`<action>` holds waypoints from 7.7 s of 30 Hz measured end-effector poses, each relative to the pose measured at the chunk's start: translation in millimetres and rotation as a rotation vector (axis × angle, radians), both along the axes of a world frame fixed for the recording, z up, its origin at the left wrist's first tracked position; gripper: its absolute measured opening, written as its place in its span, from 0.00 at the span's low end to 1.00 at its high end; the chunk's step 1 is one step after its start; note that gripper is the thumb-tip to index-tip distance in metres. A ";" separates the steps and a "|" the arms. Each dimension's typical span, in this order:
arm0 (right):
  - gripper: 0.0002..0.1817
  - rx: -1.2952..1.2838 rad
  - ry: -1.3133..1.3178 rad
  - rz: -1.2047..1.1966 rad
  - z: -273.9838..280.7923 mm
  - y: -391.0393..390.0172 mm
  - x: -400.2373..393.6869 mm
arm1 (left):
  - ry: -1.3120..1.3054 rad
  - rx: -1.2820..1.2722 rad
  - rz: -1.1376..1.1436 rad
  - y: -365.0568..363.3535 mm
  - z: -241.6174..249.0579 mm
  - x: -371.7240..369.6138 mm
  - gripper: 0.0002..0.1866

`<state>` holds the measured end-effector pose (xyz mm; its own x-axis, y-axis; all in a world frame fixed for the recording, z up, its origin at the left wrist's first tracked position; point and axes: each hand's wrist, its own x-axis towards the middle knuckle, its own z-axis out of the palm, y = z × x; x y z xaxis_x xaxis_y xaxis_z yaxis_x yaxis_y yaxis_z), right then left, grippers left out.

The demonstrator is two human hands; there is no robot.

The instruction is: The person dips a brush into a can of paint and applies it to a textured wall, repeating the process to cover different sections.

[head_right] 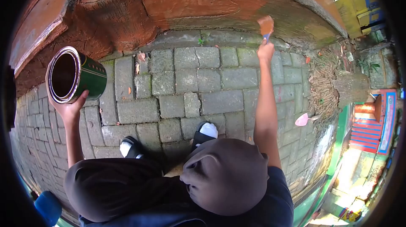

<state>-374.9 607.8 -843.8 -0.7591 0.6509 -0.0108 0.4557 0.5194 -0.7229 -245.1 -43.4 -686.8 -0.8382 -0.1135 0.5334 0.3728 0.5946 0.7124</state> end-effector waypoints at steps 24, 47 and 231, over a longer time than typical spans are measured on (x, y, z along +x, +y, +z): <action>0.14 0.086 0.010 0.744 40.8 -407.6 1.8 | 0.048 0.168 -0.034 36.7 -42.3 3.1 0.60; 0.29 -0.822 -0.011 0.531 -58.1 -403.1 -1.6 | 0.075 0.213 0.106 -15.4 -51.7 20.4 0.61; 0.09 0.130 -0.223 1.304 416.0 -289.6 75.9 | 0.085 0.087 -0.461 87.5 46.1 -39.6 0.59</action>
<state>-299.0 318.2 -427.8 -0.8145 -0.5412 -0.2090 -0.3239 0.7231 -0.6101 -284.7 44.2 -640.7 -0.7655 0.2133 0.6070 0.6428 0.2930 0.7078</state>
